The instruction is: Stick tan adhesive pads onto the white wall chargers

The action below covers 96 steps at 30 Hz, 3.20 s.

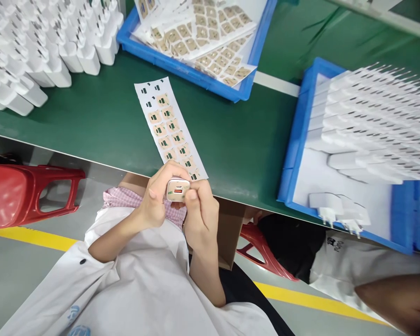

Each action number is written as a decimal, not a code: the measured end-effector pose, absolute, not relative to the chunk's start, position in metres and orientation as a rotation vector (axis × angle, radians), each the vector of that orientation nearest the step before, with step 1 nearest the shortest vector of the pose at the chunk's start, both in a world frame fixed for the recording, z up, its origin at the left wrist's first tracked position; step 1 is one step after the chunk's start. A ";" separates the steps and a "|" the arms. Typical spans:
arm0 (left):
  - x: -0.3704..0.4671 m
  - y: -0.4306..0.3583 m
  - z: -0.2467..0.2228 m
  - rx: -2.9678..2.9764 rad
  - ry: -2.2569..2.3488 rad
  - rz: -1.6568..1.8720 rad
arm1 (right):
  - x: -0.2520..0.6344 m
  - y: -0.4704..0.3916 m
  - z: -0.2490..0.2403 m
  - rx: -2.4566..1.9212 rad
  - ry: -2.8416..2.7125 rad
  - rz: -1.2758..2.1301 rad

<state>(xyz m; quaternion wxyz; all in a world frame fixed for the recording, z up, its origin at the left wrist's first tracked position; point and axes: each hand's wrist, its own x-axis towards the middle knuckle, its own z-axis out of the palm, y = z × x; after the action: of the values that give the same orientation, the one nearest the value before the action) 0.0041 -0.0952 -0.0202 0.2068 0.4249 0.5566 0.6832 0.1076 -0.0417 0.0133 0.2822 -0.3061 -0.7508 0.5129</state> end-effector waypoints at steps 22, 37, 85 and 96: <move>0.001 -0.093 -0.022 1.506 1.556 1.904 | 0.104 -0.028 0.014 -0.979 -1.812 1.711; 0.005 -0.103 -0.017 0.942 1.511 1.814 | 0.119 -0.024 0.006 -0.515 -1.778 2.048; -0.004 -0.105 -0.005 0.931 1.608 1.434 | 0.124 -0.028 0.017 -0.437 -2.260 1.091; -0.002 -0.105 -0.021 1.094 1.318 1.635 | 0.180 0.025 -0.026 -0.742 -1.714 1.749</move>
<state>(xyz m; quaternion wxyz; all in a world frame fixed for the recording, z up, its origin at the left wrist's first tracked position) -0.0023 -0.1045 -0.0205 0.3772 0.4280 0.5154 0.6394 0.1803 0.0250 -0.0264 0.2874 -0.2779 -0.6416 0.6547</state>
